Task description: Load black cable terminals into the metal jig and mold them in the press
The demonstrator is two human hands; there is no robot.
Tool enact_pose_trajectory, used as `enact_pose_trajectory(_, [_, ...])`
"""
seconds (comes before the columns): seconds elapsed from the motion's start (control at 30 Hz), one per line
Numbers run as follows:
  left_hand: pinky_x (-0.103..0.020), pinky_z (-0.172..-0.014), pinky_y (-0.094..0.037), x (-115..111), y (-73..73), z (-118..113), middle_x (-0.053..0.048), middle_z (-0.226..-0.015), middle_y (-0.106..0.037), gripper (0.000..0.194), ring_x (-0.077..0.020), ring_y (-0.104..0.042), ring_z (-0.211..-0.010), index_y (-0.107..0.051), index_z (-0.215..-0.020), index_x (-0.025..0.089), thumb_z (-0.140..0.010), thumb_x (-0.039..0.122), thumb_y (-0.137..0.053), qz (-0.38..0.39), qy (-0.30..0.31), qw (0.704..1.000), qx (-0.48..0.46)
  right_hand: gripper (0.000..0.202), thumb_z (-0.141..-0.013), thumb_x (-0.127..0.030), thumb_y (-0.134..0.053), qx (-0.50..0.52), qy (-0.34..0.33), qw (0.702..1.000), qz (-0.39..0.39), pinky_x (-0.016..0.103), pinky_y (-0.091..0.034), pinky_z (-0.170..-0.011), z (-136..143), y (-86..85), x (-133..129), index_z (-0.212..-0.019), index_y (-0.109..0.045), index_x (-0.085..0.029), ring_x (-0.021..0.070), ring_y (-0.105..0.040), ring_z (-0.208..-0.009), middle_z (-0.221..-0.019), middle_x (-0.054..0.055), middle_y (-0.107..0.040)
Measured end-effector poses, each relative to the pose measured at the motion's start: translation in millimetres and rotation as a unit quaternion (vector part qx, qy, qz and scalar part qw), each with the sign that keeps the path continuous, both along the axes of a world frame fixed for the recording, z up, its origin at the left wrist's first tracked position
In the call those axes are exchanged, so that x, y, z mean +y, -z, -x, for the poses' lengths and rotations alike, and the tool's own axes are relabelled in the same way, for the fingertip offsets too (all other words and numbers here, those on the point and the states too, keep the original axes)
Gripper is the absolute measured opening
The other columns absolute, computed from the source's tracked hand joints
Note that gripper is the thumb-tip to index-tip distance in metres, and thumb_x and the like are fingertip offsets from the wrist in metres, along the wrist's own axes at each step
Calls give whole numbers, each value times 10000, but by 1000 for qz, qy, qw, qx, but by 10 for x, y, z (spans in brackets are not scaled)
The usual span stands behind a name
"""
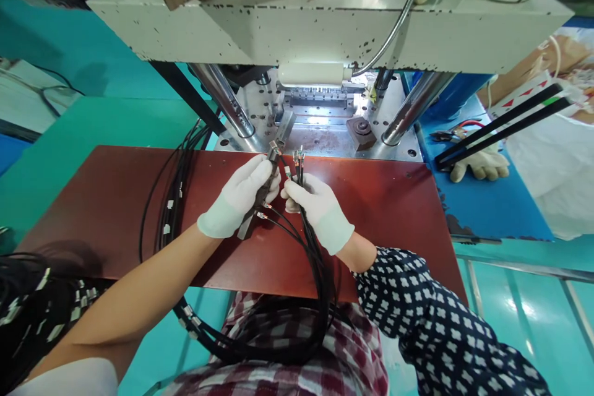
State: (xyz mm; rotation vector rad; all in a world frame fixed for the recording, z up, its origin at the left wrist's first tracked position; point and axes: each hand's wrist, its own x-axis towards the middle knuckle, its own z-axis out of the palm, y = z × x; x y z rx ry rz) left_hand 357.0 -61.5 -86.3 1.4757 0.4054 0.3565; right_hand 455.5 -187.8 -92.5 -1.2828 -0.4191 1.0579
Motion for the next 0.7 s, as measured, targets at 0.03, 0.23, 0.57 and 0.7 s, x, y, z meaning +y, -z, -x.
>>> enact_pose_trajectory(0.03, [-243,-528,-341,24,-5,0,34,-693,-444,336,-81,-412,-543,-419,-797,195,-987,469,-457,15,-3,1000,-9,319,-728,-409,-730,15,-17,1000,11,246,-468,-631,-33,-10,-1,-857,-570,-165,86,-523,-608,-727,-18,-592])
enact_pose_trajectory(0.23, [-243,-525,-361,56,-18,-14,22,-700,-481,374,-85,-438,-536,-459,-795,186,-961,521,-483,31,-1,999,-13,247,-714,-335,-692,-36,-83,994,57,249,-424,-568,-85,-79,15,-862,-672,-138,87,-503,-542,-642,-16,-592])
enact_pose_trajectory(0.57, [-239,-560,-367,-20,9,13,20,-665,-471,381,-92,-419,-573,-475,-770,170,-982,488,-463,28,27,999,-4,314,-815,-321,-621,-196,-113,970,85,238,-371,-526,-9,-154,-12,-554,-527,-174,86,-434,-493,-492,-41,-495])
enact_pose_trajectory(0.7, [-257,-590,-391,-61,42,-7,17,-687,-489,363,-112,-456,-603,-471,-808,180,-983,496,-447,26,31,999,3,277,-794,-300,-622,-146,-97,981,87,248,-365,-517,31,-120,12,-575,-503,-180,94,-436,-492,-515,-42,-504])
